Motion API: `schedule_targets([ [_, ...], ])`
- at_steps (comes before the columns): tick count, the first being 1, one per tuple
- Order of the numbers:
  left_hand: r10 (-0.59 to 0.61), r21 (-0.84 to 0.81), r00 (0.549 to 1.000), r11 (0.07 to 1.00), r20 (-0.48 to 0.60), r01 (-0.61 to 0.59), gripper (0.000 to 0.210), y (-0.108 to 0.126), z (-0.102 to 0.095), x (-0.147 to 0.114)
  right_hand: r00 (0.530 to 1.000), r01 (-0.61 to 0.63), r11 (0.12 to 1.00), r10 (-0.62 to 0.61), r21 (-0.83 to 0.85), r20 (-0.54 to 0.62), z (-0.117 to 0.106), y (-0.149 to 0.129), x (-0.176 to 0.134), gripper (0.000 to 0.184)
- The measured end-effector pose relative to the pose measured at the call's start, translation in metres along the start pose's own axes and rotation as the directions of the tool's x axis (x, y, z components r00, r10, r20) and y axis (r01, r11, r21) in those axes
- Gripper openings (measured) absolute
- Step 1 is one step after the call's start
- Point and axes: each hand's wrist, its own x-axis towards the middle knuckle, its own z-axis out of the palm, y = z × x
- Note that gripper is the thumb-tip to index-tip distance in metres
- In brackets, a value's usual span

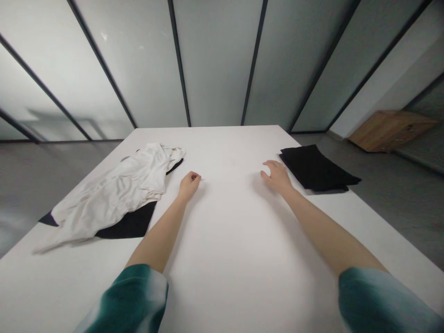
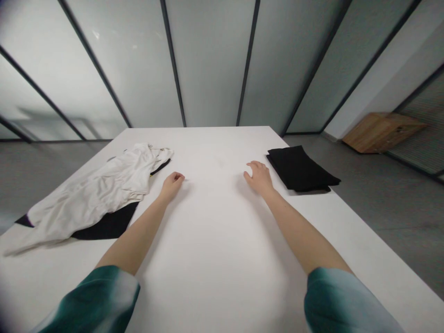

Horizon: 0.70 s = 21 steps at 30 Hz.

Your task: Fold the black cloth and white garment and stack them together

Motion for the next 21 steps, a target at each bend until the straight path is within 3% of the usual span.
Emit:
schedule_targets([
  [4,0.062,0.117,0.996,0.991,0.062,-0.069,0.018,-0.002,-0.006,0.0,0.988,0.019,0.999,-0.026,0.046,0.155,0.028,-0.031,-0.013,0.037],
  [8,0.167,0.327,0.981,0.926,0.102,-0.191,0.022,0.0,-0.001,-0.004,0.953,0.078,0.995,-0.094,0.069,0.288,0.035,-0.029,-0.02,0.037],
  [12,0.287,0.443,0.94,0.829,0.185,-0.341,0.028,-0.001,0.004,-0.007,0.946,0.083,0.991,-0.112,0.109,0.305,0.036,-0.02,-0.019,0.04],
  [21,0.297,0.434,0.932,0.825,0.209,-0.361,0.033,-0.007,0.004,-0.004,0.951,0.046,0.986,-0.092,0.16,0.294,0.037,-0.02,-0.021,0.039],
])
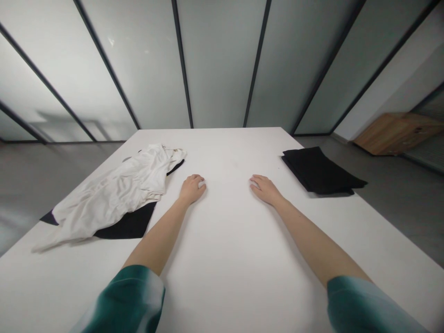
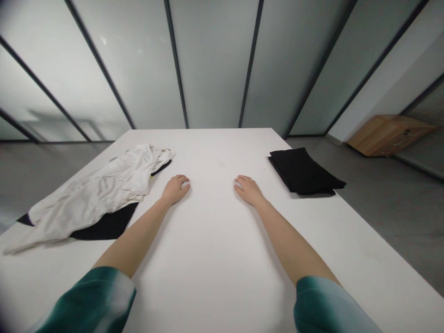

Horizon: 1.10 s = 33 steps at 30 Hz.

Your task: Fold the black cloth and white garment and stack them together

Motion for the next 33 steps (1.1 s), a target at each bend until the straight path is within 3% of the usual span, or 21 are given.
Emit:
schedule_targets([
  [33,0.002,-0.05,1.0,0.999,-0.016,-0.003,0.032,-0.0049,0.0038,0.0005,1.0,-0.014,0.997,0.015,0.074,-0.019,-0.0012,0.0013,-0.0015,0.035],
])
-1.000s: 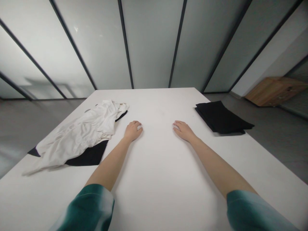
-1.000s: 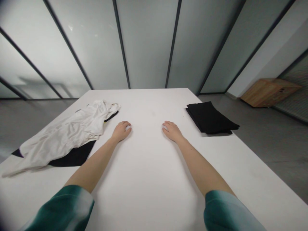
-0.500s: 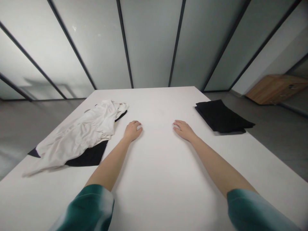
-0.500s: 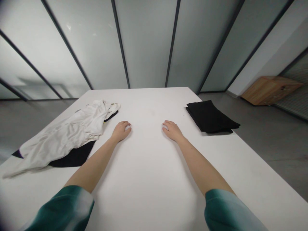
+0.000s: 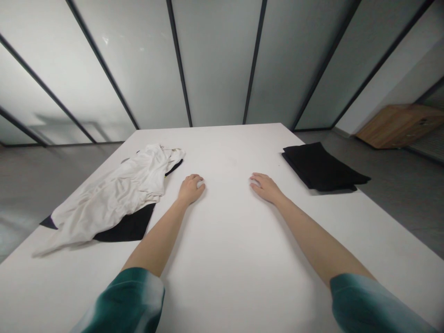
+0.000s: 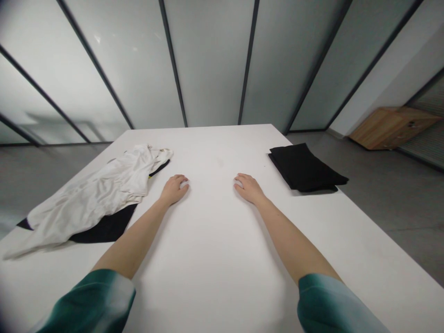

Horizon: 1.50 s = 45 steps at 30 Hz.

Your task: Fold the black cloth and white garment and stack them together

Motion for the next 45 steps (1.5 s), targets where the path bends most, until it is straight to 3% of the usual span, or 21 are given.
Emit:
schedule_targets([
  [13,0.005,-0.014,1.0,1.0,0.008,-0.005,0.031,-0.001,0.0,-0.001,1.0,0.007,1.0,-0.007,0.003,-0.004,0.001,0.0,0.001,0.033],
  [18,-0.123,-0.023,0.975,0.992,-0.188,0.12,0.038,0.002,-0.003,-0.001,1.0,0.0,1.0,0.0,0.001,-0.016,0.001,0.0,0.002,0.032],
  [21,-0.232,0.032,0.928,0.967,-0.293,0.252,0.04,0.001,-0.017,0.001,1.0,-0.009,1.0,0.01,0.01,-0.021,0.001,-0.002,0.002,0.032],
  [26,-0.303,0.135,0.899,0.924,-0.317,0.359,0.047,-0.022,-0.06,0.012,0.999,-0.033,0.999,0.034,0.024,-0.019,-0.001,-0.005,0.003,0.031],
  [28,-0.355,0.2,0.884,0.883,-0.303,0.423,0.05,-0.039,-0.076,0.017,0.999,-0.038,0.999,0.038,0.023,-0.014,-0.002,-0.006,0.003,0.031],
  [31,-0.457,0.261,0.868,0.829,-0.193,0.495,0.042,-0.065,-0.096,0.02,0.999,-0.043,0.999,0.043,0.014,-0.014,-0.003,-0.008,0.004,0.031],
  [34,-0.571,0.086,0.813,0.81,-0.111,0.58,0.018,-0.084,-0.111,0.022,0.999,-0.044,0.999,0.044,0.006,-0.013,-0.004,-0.01,0.004,0.031],
  [36,-0.662,-0.232,0.741,0.742,-0.111,0.629,0.012,-0.089,-0.119,0.024,0.999,-0.044,0.999,0.044,0.003,-0.014,-0.003,-0.011,0.004,0.032],
  [38,-0.732,-0.531,0.672,0.615,-0.111,0.582,0.013,-0.089,-0.123,0.027,0.999,-0.047,0.999,0.047,0.004,-0.016,-0.003,-0.012,0.004,0.033],
  [40,-0.766,-0.698,0.633,0.515,-0.115,0.497,0.012,-0.083,-0.123,0.031,0.999,-0.049,0.999,0.049,0.009,-0.017,-0.003,-0.013,0.004,0.033],
  [45,-0.751,-0.883,0.657,0.347,-0.059,0.317,0.017,-0.063,-0.116,0.043,0.998,-0.058,0.998,0.058,0.017,-0.014,-0.003,-0.014,0.004,0.032],
])
